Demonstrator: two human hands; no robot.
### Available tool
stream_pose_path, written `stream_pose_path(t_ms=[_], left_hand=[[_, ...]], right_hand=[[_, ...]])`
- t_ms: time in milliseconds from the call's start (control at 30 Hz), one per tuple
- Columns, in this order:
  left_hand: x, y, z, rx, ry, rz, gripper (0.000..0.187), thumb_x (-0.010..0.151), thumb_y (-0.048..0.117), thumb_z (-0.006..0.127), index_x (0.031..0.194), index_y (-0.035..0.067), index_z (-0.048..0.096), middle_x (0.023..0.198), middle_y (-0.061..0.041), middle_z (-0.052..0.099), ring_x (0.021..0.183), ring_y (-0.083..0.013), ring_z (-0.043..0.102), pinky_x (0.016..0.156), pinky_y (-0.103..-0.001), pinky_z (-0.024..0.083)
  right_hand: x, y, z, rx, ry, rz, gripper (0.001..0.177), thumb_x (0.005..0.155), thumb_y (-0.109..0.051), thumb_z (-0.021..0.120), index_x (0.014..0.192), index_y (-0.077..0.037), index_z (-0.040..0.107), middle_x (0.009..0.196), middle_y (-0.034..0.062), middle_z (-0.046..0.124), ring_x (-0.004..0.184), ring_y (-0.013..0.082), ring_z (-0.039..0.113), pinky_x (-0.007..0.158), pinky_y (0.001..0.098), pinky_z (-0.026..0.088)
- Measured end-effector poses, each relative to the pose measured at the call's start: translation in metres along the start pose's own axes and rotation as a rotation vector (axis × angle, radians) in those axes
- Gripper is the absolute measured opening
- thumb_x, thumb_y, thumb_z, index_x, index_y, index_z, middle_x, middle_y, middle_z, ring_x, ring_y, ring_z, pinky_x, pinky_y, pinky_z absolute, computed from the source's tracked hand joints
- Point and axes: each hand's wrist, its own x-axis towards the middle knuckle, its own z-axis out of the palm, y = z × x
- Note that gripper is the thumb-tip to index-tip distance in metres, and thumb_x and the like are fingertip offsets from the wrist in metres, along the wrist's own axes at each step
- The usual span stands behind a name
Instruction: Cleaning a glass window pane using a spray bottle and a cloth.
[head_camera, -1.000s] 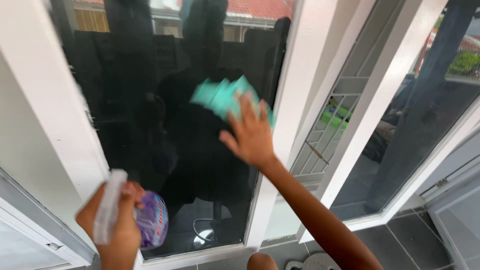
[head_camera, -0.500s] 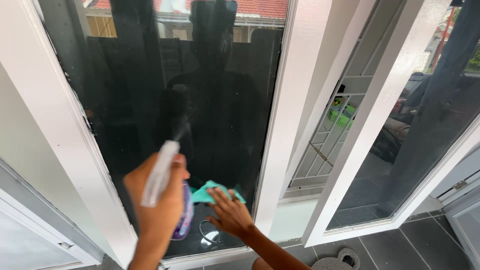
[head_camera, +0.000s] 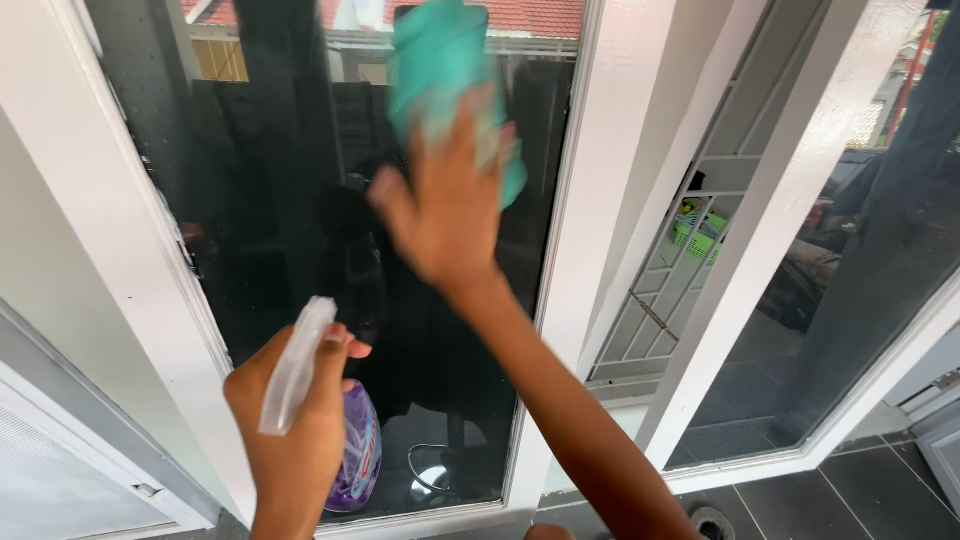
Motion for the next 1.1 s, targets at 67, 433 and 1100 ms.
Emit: stream_pose_path(t_ms=[67,433,1100], left_hand=[[0.002,0.001,-0.006,-0.007,0.021,-0.018,0.024,0.095,0.016,0.064,0.105,-0.002,0.076,0.083,-0.013,0.078,0.076,-0.0179,0.076,0.062,-0.027,0.058],[-0.009,-0.002,-0.027,0.06,0.04,0.027,0.026,0.095,0.021,0.067,0.1,-0.004,0.076,0.075,-0.011,0.076,0.07,-0.0153,0.074,0.059,-0.026,0.054],[-0.02,0.002,-0.043,0.091,0.059,-0.067,0.027,0.093,0.022,0.068,0.094,-0.003,0.077,0.07,-0.012,0.077,0.066,-0.0166,0.074,0.061,-0.027,0.055]], right_hand=[[-0.07,-0.018,0.04,0.005,-0.184,-0.156,0.058,0.099,-0.048,0.058,0.142,-0.008,0.058,0.154,0.0198,0.043,0.155,0.0423,0.034,0.129,0.0693,0.015],[0.023,0.015,-0.016,0.076,-0.288,-0.5,0.059,0.097,-0.061,0.056,0.137,-0.019,0.067,0.163,0.0187,0.035,0.156,0.0413,0.023,0.128,0.0635,0.011],[-0.029,0.031,-0.003,0.035,-0.438,-0.357,0.072,0.089,-0.062,0.06,0.143,-0.015,0.056,0.163,0.0241,0.031,0.153,0.0446,0.021,0.124,0.0612,0.009]])
